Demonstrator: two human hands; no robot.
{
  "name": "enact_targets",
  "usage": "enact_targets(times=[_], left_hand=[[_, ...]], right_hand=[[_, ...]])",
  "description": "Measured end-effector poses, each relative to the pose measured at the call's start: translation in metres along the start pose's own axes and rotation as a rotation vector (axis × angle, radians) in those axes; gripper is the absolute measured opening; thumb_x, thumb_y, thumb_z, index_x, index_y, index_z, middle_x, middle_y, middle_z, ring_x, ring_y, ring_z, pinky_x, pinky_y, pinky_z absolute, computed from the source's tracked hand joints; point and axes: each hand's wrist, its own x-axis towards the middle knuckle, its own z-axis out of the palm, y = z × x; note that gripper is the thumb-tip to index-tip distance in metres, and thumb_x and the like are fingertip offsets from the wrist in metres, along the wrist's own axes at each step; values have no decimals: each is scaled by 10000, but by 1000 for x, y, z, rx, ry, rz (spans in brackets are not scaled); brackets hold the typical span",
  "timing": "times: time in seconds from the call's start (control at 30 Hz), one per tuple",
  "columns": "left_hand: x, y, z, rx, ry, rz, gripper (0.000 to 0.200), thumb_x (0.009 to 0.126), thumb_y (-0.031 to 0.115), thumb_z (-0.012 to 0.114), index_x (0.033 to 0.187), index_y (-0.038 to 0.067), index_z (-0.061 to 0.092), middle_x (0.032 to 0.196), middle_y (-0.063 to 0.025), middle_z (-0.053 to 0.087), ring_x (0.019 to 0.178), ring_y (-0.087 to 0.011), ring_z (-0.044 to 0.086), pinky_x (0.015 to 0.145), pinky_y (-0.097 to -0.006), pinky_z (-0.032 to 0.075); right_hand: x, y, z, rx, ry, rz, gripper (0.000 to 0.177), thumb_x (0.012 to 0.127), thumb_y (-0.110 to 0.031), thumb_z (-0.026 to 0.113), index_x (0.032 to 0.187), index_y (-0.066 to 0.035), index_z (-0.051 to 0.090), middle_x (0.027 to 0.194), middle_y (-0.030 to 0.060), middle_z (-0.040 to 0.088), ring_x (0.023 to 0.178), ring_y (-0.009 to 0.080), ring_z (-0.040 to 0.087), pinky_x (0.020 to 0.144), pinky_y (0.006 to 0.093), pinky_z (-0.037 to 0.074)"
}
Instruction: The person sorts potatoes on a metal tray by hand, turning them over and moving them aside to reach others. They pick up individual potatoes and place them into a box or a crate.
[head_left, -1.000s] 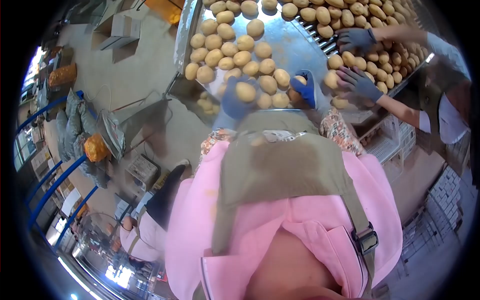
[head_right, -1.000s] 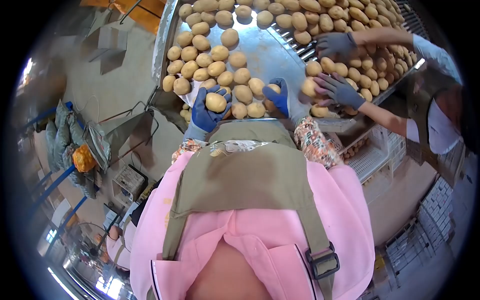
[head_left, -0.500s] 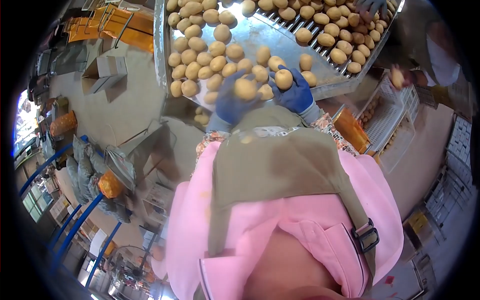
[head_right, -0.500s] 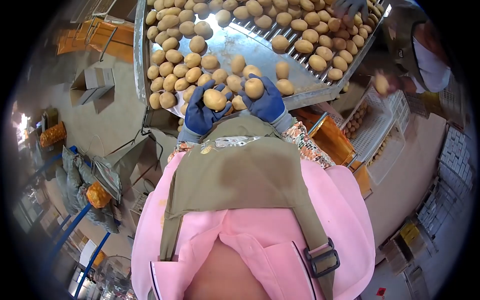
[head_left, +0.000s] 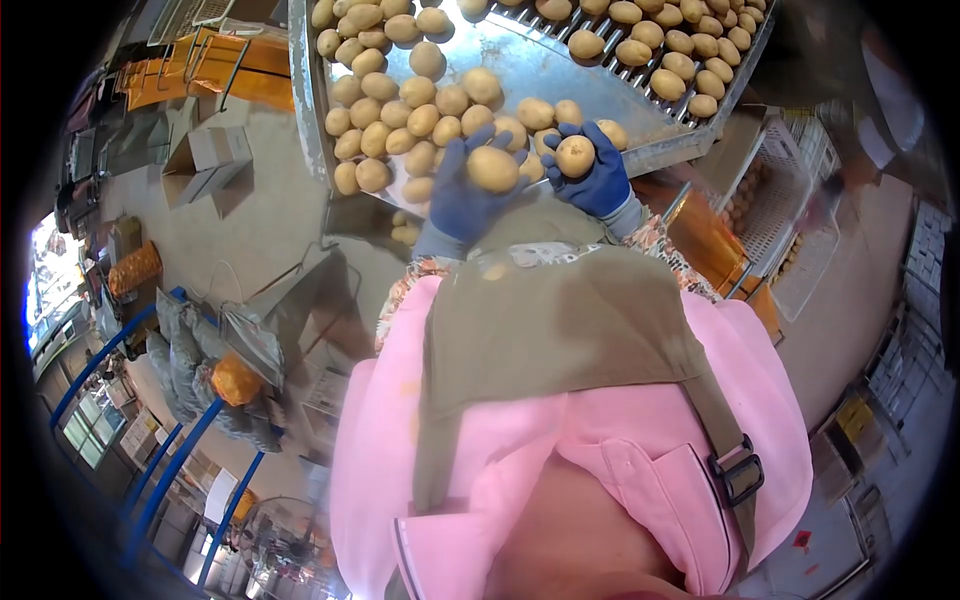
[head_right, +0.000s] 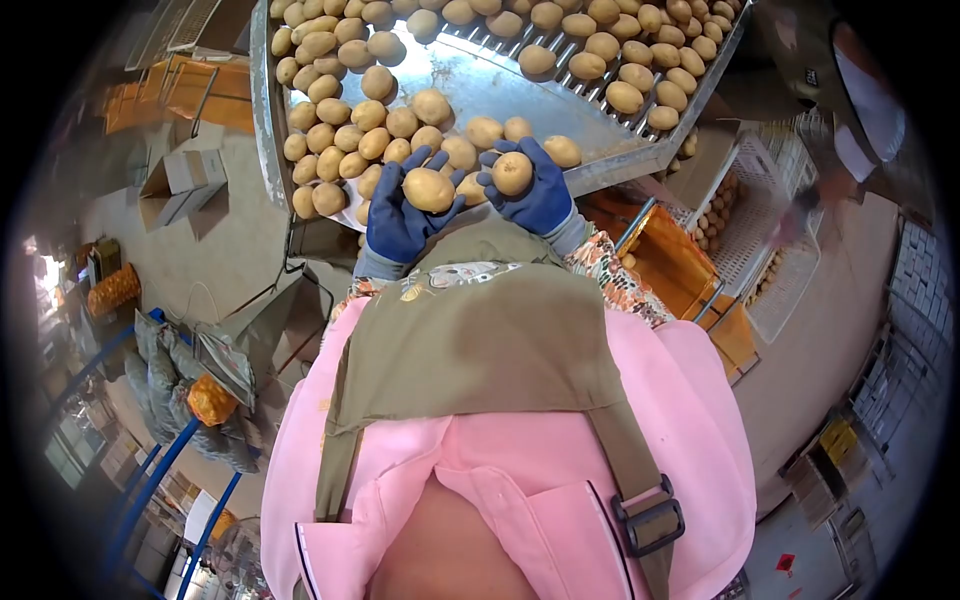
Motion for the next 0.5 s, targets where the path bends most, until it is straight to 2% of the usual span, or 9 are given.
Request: enact_targets(times=[0.03,0.1,0.17,0.23,0.3,0.37,0.43,0.47,0.5], left_hand=[[1,0,2,-62,60,-43,591,994,500,362,1393,65,335,1436,-156,347,1345,-360,330,1034,-660,338],[1,0,5,-36,29,-40,586,998,486,365,1391,53,333,1439,-168,343,1343,-359,339,1035,-635,358],[2,-2,5,-10,-2,-34,581,1001,472,369,1389,40,331,1441,-179,339,1341,-357,347,1036,-610,379],[4,-7,0,808,-148,212,580,1033,463,253,1454,66,285,1475,-176,342,1345,-371,378,1055,-539,401],[9,-7,1,671,-114,165,575,1032,455,276,1449,59,293,1471,-177,347,1337,-370,388,1050,-537,409],[10,-8,2,532,-83,117,571,1031,447,300,1443,53,301,1466,-178,352,1329,-369,399,1044,-536,417],[13,-7,8,28,42,-61,565,1029,438,325,1431,40,319,1463,-172,355,1302,-352,430,1038,-546,419],[16,-9,4,28,41,-62,565,1029,438,325,1431,40,319,1463,-172,355,1302,-352,430,1038,-546,419],[19,-11,5,392,26,53,532,982,338,470,1384,13,349,1422,-181,387,1279,-306,450,1025,-472,441]], right_hand=[[0,4,-3,1,5,2,601,780,-24,760,1253,2,390,1240,165,553,1080,226,630,875,318,545],[1,6,-7,617,144,360,585,779,-25,761,1240,11,403,1202,149,581,1064,210,639,866,314,545],[3,3,-8,597,142,369,570,780,-21,758,1232,12,413,1174,139,596,1068,208,639,866,306,543],[4,1,-8,579,136,379,555,780,-17,755,1224,14,424,1147,129,612,1073,206,638,865,299,541],[5,-8,0,-242,3,-201,528,796,-40,744,1222,5,435,1114,121,626,1032,206,645,838,292,542],[4,6,-13,-429,-77,-117,494,804,-55,739,1204,3,454,1116,125,626,1004,206,642,829,298,540],[1,23,-24,-619,-154,-34,461,812,-70,733,1186,0,474,1118,128,627,976,205,639,820,304,538],[-2,32,-27,-476,-166,70,438,811,-87,736,1164,1,492,1122,132,626,951,204,631,816,312,535],[-1,27,-24,-332,-178,173,417,809,-105,739,1142,3,511,1127,135,626,925,204,624,812,320,531]])
